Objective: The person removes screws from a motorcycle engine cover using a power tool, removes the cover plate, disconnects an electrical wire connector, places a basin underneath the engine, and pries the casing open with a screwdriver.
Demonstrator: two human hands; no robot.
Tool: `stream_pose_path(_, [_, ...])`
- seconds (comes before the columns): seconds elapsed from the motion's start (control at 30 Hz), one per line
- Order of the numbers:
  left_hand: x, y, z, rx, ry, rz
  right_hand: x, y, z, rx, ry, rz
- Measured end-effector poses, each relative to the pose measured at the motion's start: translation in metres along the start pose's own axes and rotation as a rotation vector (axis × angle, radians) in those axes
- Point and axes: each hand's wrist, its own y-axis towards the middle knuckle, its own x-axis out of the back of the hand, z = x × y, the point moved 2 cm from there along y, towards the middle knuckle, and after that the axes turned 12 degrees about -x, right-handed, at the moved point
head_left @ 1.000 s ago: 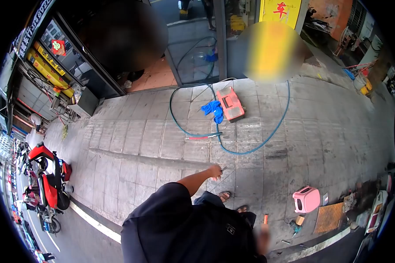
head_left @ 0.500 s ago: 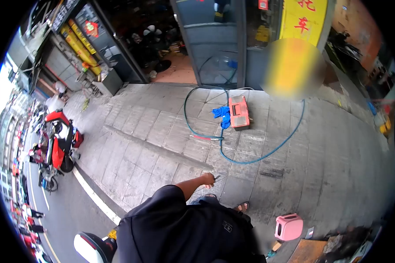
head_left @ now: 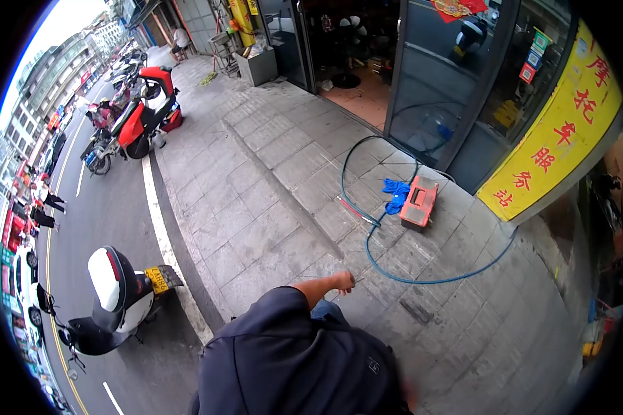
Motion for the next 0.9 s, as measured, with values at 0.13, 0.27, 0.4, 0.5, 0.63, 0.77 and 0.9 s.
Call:
stream_pose_path(0.13, [0.009, -0.011, 0.077, 0.23, 0.346, 0.039, -0.018, 0.0, 0.042, 0.037, -0.088, 0.065])
stream_pose_path(0.27, [0.009, -0.034, 0.08, 0.209, 0.469, 0.133, -0.038, -0.006, 0.071, 0.066, -0.151, 0.125])
stream_pose_path(0.4, [-0.002, -0.022, 0.085, 0.291, 0.004, -0.031, -0.055, -0.006, 0.093, 0.084, -0.218, 0.162])
stream_pose_path(0.5, [0.004, -0.021, 0.032, 0.146, -0.075, -0.172, -0.076, -0.003, 0.116, 0.088, -0.294, 0.197])
stream_pose_path(0.63, [0.02, -0.027, -0.022, 0.029, -0.016, -0.241, -0.108, -0.006, 0.151, 0.11, -0.409, 0.234])
stream_pose_path(0.77, [0.027, -0.054, -0.035, -0.066, -0.101, -0.375, -0.136, -0.009, 0.182, 0.152, -0.49, 0.284])
stream_pose_path(0.9, [0.037, -0.091, 0.004, 0.002, -0.127, -0.448, -0.15, -0.014, 0.204, 0.187, -0.528, 0.324])
